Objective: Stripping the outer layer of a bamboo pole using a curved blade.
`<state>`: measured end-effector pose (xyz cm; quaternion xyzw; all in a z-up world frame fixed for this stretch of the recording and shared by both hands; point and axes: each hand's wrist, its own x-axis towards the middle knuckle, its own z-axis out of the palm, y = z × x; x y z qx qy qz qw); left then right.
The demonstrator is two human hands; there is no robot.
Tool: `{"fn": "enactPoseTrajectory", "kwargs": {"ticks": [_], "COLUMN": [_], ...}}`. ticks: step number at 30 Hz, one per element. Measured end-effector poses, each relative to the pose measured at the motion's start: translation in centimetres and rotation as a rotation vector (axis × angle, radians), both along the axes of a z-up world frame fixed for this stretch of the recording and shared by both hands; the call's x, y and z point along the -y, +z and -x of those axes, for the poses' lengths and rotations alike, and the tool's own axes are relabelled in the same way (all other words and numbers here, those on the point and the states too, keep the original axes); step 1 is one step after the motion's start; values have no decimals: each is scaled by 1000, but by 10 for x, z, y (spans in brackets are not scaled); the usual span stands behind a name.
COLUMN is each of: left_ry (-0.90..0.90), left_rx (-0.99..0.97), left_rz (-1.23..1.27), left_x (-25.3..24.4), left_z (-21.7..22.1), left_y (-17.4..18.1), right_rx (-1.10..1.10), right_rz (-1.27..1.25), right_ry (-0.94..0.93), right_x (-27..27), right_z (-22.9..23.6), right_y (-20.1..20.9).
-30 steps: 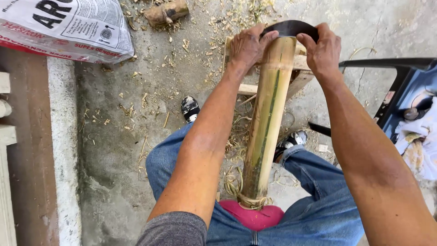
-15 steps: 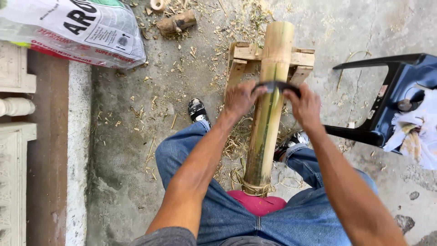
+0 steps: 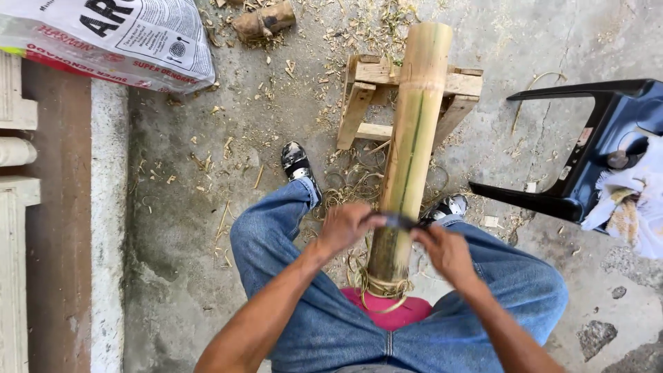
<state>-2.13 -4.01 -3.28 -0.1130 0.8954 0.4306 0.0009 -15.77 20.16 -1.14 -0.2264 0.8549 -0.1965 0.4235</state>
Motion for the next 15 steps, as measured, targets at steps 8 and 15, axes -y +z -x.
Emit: {"fn": "enactPoseTrajectory", "kwargs": {"ticks": [8, 15], "left_ry": [178, 343], "left_rx": [-115, -128], "left_rz": [67, 175], "left_x": [126, 153], "left_z": [234, 312], "left_y": [-73, -100], "right_rx": [-441, -602], "right_rz": [158, 379], "right_ry": [-35, -45], "right_x": [167, 206], "right_z": [232, 296], "right_y": [-19, -30]}}
